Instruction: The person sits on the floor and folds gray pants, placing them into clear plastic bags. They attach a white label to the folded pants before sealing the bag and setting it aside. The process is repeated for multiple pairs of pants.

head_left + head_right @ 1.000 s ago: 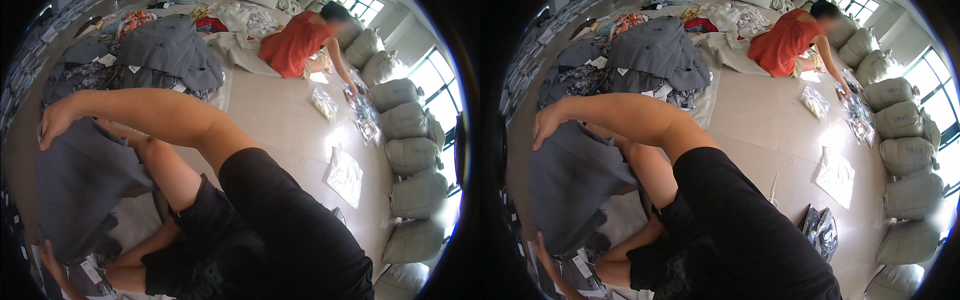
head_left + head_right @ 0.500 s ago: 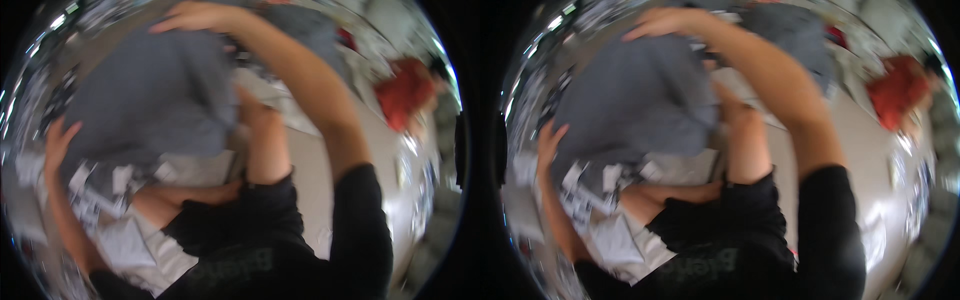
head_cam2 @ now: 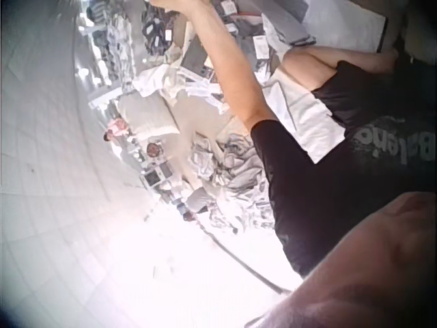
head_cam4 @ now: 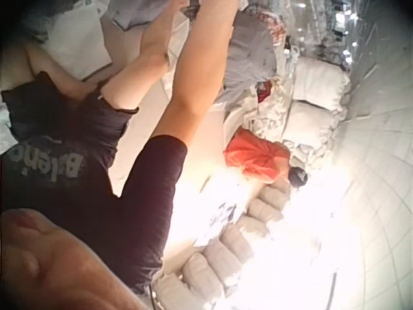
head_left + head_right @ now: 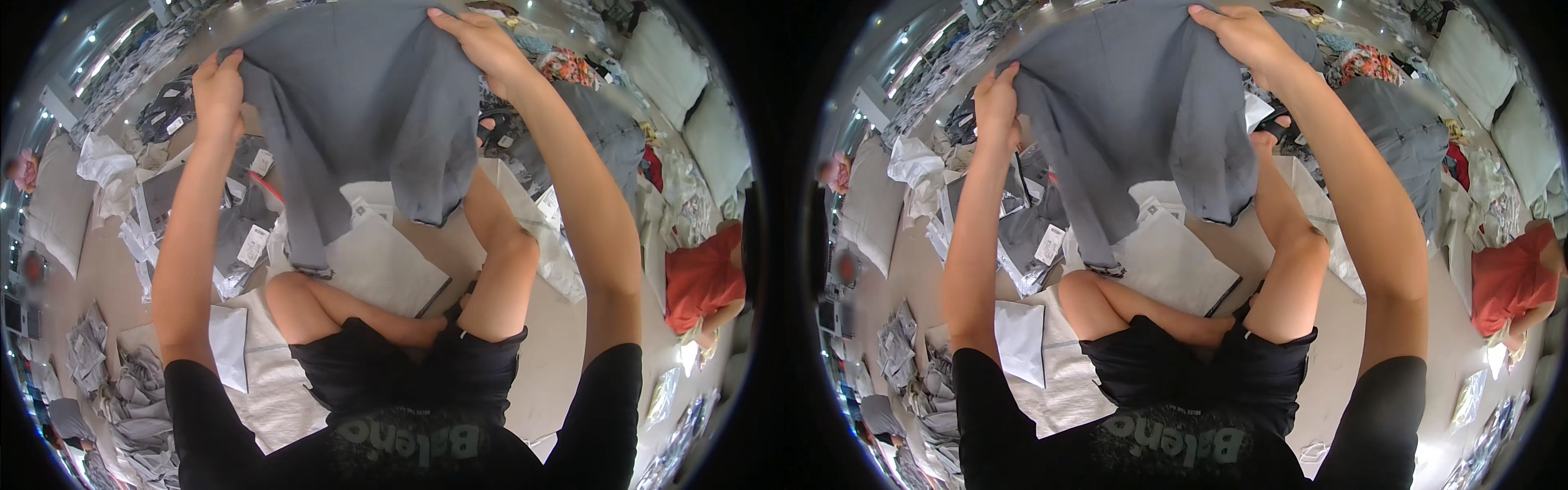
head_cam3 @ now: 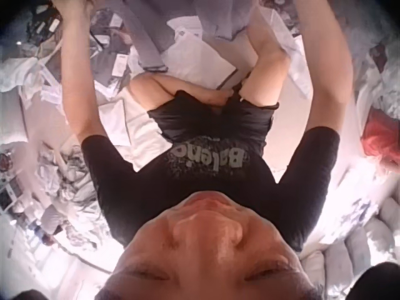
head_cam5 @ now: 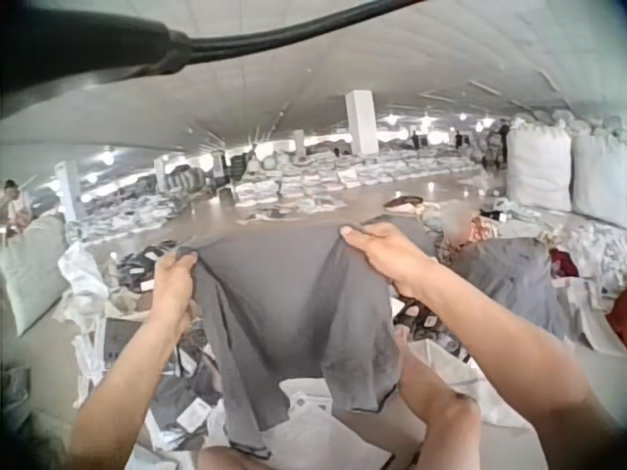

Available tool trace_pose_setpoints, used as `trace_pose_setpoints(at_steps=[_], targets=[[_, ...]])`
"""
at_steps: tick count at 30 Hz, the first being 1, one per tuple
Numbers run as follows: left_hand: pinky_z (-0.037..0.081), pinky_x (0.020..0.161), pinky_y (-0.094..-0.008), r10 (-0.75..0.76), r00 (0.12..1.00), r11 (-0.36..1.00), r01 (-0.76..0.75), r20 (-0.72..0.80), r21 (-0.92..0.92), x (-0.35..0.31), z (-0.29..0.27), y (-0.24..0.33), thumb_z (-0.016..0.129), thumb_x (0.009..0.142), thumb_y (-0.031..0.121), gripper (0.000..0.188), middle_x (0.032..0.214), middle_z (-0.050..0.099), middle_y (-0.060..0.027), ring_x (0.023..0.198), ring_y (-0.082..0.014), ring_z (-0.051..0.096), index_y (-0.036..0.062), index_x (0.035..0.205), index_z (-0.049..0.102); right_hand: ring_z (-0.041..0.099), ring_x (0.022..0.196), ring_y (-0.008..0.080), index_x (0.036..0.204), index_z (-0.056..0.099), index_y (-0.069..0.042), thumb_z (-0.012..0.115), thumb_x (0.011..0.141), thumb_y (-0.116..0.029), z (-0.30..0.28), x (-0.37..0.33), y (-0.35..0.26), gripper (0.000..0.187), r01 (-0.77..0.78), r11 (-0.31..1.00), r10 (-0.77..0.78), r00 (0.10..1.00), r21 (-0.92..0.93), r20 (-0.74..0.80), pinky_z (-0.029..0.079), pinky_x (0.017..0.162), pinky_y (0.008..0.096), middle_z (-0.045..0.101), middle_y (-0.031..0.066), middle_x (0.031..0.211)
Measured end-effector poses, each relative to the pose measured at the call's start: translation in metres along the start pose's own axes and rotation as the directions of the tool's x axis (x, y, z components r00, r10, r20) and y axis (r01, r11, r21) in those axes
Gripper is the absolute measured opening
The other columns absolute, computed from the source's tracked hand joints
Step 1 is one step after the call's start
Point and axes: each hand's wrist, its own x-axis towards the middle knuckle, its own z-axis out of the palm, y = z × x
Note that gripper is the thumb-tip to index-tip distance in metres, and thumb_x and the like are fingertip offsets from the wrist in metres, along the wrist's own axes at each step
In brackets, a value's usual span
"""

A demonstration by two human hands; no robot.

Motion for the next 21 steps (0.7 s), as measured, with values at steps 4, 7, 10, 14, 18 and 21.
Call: trace_pose_setpoints(at_steps=[4,7,10,14,18,21], targets=[[0.06,0.06,-0.0318,0.128,0.988,0.986,-0.136,-0.086,-0.092,-0.012,0.015,0.009,0.052,0.105,0.012,0.027,0.101,0.072,-0.0138,0.08,-0.0215,0.073,-0.0083,0.118,0.064,0.072,0.096,0.021,0.124,0.07,-0.001,0.062,0.106,-0.033,0.018,-0.004,-0.02,0.037,-0.057,0.932,0.069,0.997,0.358,-0.021,0.059,0.083,0.0326,0.074,0.0089,0.105],[0.061,0.063,-0.0332,0.188,0.981,0.965,-0.194,-0.047,-0.179,-0.026,0.019,0.024,0.058,0.105,0.017,0.033,0.099,0.07,-0.0177,0.083,-0.0238,0.074,-0.0106,0.123,0.056,0.073,0.098,0.0223,0.133,0.062,-0.001,0.058,0.109,-0.023,0.033,-0.022,-0.04,0.033,0.062,0.813,-0.069,0.998,0.579,-0.009,0.061,0.085,0.0342,0.071,0.0101,0.114],[0.062,0.068,-0.0325,0.305,0.951,0.914,-0.309,-0.054,-0.263,-0.053,0.031,0.04,0.072,0.099,0.019,0.051,0.1,0.069,-0.0201,0.084,-0.0242,0.075,-0.0106,0.13,0.045,0.07,0.107,0.0198,0.138,0.057,0.002,0.06,0.108,-0.02,0.044,-0.022,-0.041,0.037,0.196,0.768,-0.23,0.973,0.609,-0.023,0.057,0.095,0.0324,0.068,0.0118,0.123],[0.058,0.091,-0.0323,0.475,0.88,0.853,-0.46,0.002,-0.248,-0.08,0.045,0.04,0.089,0.085,0.013,0.096,0.126,0.062,-0.0251,0.109,-0.0255,0.07,-0.0098,0.15,0.023,0.063,0.119,0.0157,0.142,0.055,0.004,0.062,0.107,-0.024,0.073,-0.053,-0.069,0.045,0.272,0.744,-0.316,0.948,0.61,-0.037,0.048,0.106,0.0297,0.067,0.0094,0.125],[0.055,0.1,-0.0336,0.597,0.802,0.788,-0.592,-0.024,-0.168,-0.1,0.083,0.039,0.085,0.081,-0.008,0.081,0.131,0.051,-0.0183,0.12,-0.0242,0.064,0.0003,0.14,0.031,0.06,0.123,0.0149,0.145,0.054,0.004,0.062,0.108,-0.026,0.082,-0.057,-0.057,0.049,0.267,0.623,-0.452,0.89,0.735,0.06,0.043,0.109,0.03,0.067,0.0087,0.126],[0.054,0.101,-0.0335,0.772,0.619,0.615,-0.785,-0.146,-0.079,-0.075,0.085,0.02,0.087,0.079,-0.008,0.081,0.128,0.051,-0.0176,0.124,-0.0222,0.061,0.0018,0.138,0.032,0.063,0.119,0.0173,0.147,0.052,0.004,0.059,0.108,-0.027,0.085,-0.066,-0.072,0.05,0.286,0.619,-0.508,0.856,0.731,0.096,0.047,0.106,0.0334,0.068,0.0125,0.128]])
